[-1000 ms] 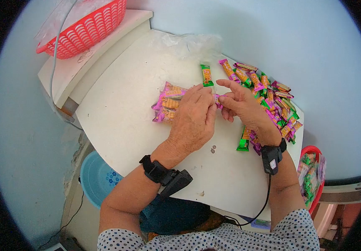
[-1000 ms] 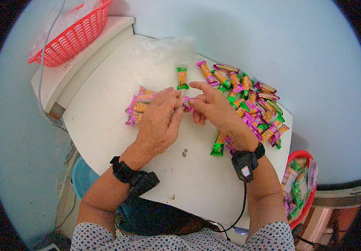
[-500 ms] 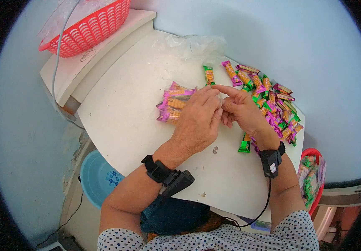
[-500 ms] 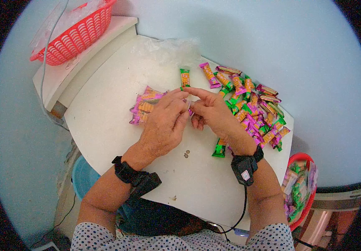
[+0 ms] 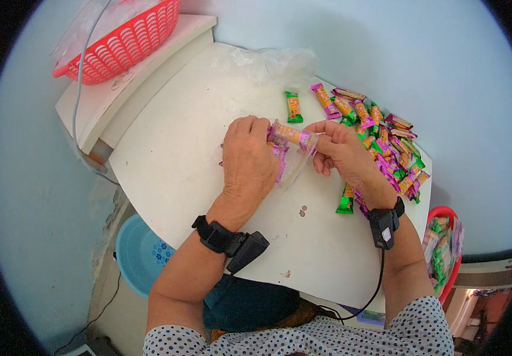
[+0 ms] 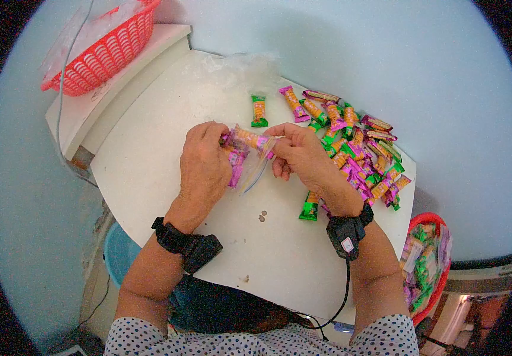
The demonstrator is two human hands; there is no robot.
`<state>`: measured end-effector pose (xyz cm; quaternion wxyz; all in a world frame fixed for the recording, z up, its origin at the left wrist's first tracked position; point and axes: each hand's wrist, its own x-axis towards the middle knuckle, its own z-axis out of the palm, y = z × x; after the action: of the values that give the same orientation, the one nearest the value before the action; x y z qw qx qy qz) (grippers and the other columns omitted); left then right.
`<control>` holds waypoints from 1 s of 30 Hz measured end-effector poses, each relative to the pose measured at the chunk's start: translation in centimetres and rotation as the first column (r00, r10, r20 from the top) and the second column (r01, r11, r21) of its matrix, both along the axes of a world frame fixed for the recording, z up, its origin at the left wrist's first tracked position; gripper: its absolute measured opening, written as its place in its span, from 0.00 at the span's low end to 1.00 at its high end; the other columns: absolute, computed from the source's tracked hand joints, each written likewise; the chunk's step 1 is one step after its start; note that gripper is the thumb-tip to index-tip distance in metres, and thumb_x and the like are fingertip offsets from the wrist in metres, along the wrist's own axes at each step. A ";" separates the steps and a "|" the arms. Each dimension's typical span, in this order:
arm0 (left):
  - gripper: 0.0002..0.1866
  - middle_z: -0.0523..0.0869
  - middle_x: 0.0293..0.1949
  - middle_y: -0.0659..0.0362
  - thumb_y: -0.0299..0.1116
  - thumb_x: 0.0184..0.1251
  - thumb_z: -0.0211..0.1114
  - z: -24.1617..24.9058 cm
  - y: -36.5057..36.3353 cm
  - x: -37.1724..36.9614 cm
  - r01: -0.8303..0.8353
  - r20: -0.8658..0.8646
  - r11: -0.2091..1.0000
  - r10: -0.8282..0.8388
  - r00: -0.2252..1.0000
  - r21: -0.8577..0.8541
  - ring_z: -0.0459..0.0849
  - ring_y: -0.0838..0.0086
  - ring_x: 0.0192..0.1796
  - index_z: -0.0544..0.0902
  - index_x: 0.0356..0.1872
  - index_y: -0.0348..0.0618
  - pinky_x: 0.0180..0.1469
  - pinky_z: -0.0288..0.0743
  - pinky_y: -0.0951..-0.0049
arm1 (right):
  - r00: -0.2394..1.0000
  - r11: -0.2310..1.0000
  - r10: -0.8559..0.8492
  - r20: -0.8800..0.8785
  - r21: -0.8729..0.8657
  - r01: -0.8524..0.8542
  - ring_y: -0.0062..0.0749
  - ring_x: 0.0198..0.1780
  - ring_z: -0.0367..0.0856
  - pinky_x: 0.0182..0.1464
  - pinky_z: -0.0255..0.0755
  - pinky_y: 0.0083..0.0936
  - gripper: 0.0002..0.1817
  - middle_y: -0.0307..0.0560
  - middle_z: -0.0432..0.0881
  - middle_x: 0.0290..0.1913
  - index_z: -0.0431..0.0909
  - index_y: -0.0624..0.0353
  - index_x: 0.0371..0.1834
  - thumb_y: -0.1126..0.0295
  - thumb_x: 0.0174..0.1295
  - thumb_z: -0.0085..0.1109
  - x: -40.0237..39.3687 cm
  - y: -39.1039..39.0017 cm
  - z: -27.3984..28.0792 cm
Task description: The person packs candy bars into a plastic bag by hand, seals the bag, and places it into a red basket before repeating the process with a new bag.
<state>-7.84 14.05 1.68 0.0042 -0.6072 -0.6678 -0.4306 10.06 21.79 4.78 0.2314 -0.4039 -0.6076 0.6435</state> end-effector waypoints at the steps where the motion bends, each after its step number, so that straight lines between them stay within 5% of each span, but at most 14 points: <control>1: 0.12 0.82 0.46 0.46 0.17 0.56 0.58 0.0 0.0 0.0 0.009 0.007 1.000 -0.009 1.000 0.015 0.79 0.50 0.53 0.81 0.42 0.36 0.56 0.76 0.57 | 1.000 1.000 -0.003 0.015 0.013 0.003 0.17 0.19 0.77 0.17 0.70 0.15 0.13 0.39 0.81 0.29 0.76 0.65 0.53 0.72 0.70 0.53 0.0 -0.1 0.3; 12: 0.08 0.82 0.40 0.46 0.16 0.57 0.56 -0.9 0.5 -0.2 0.030 0.056 0.990 -0.038 0.998 0.137 0.80 0.51 0.47 0.80 0.36 0.34 0.49 0.76 0.57 | 0.990 0.990 -0.139 0.009 0.004 0.139 0.22 0.17 0.78 0.14 0.68 0.17 0.17 0.49 0.84 0.31 0.71 0.69 0.59 0.76 0.68 0.51 0.2 -0.3 0.5; 18: 0.10 0.78 0.38 0.49 0.17 0.49 0.64 -0.6 0.5 -0.7 0.071 0.100 0.995 -0.077 0.992 0.063 0.77 0.52 0.47 0.80 0.35 0.35 0.48 0.74 0.57 | 0.983 0.983 -0.181 -0.021 0.018 0.182 0.23 0.17 0.78 0.14 0.68 0.18 0.19 0.51 0.84 0.30 0.71 0.70 0.62 0.77 0.69 0.49 0.0 -0.5 0.3; 30: 0.08 0.80 0.37 0.50 0.17 0.50 0.65 -0.5 0.4 -0.6 0.090 0.113 0.994 -0.096 0.989 0.059 0.78 0.53 0.47 0.82 0.33 0.36 0.46 0.75 0.58 | 0.981 0.982 -0.184 -0.068 -0.050 0.181 0.25 0.18 0.80 0.17 0.75 0.21 0.18 0.53 0.85 0.33 0.73 0.67 0.62 0.75 0.72 0.48 0.5 0.1 -0.4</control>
<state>-8.45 14.45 1.20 -0.0384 -0.6114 -0.6259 -0.4828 10.61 21.91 4.36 0.3023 -0.4393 -0.5453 0.6468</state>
